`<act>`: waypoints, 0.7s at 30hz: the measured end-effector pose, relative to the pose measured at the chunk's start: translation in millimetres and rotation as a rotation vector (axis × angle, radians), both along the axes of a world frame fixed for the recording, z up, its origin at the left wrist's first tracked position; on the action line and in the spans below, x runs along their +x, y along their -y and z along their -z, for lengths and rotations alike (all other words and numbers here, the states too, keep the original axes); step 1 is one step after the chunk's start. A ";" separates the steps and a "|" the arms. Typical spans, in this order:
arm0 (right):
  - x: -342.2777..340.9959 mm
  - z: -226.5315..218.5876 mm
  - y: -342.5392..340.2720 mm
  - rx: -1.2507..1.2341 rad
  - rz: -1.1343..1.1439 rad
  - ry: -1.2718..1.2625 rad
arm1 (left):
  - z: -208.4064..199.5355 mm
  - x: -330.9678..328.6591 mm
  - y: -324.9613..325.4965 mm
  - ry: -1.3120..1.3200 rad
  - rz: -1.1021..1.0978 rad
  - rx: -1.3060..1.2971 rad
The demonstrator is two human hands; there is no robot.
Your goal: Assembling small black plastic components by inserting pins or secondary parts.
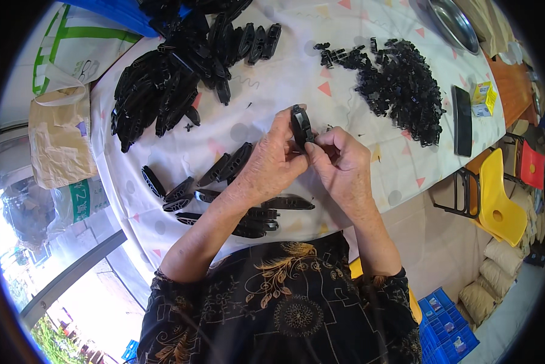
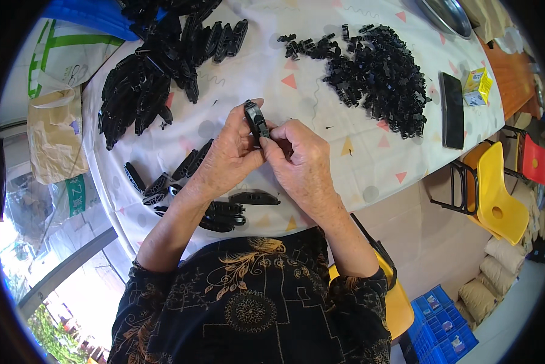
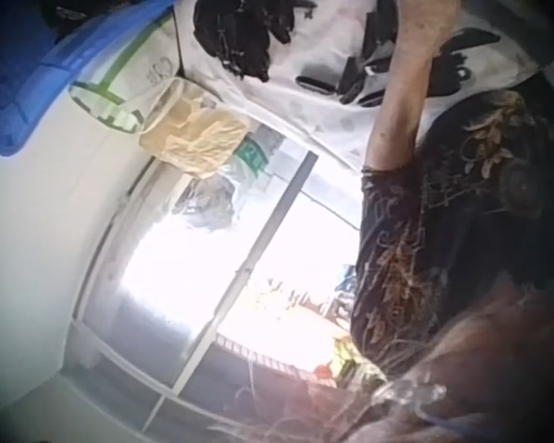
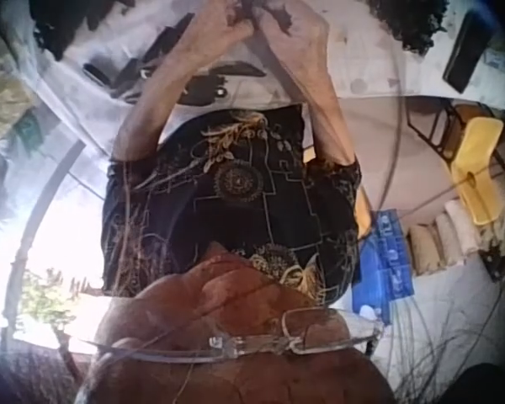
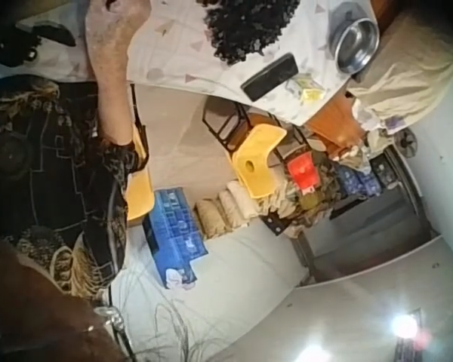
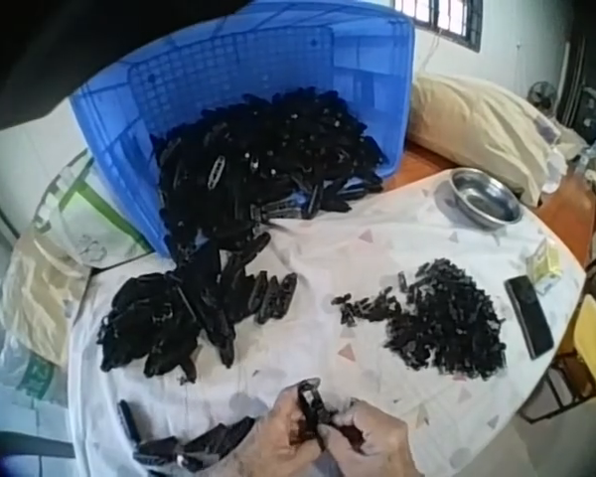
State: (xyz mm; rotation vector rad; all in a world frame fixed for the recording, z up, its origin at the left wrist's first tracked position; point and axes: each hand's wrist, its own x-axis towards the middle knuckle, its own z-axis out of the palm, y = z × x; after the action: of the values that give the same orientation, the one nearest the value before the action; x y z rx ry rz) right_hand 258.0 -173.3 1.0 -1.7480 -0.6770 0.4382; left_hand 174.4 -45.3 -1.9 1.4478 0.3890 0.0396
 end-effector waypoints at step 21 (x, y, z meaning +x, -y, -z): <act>-8.7 -35.9 27.7 -0.144 -0.251 -0.018 | -4.7 -39.6 26.1 0.110 -0.041 -0.007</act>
State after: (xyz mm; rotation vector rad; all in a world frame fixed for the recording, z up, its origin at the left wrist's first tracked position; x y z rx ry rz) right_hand 249.3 -201.0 37.0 -1.7981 -0.8745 0.6890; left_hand 134.9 -71.4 2.8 1.4244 0.3286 0.1500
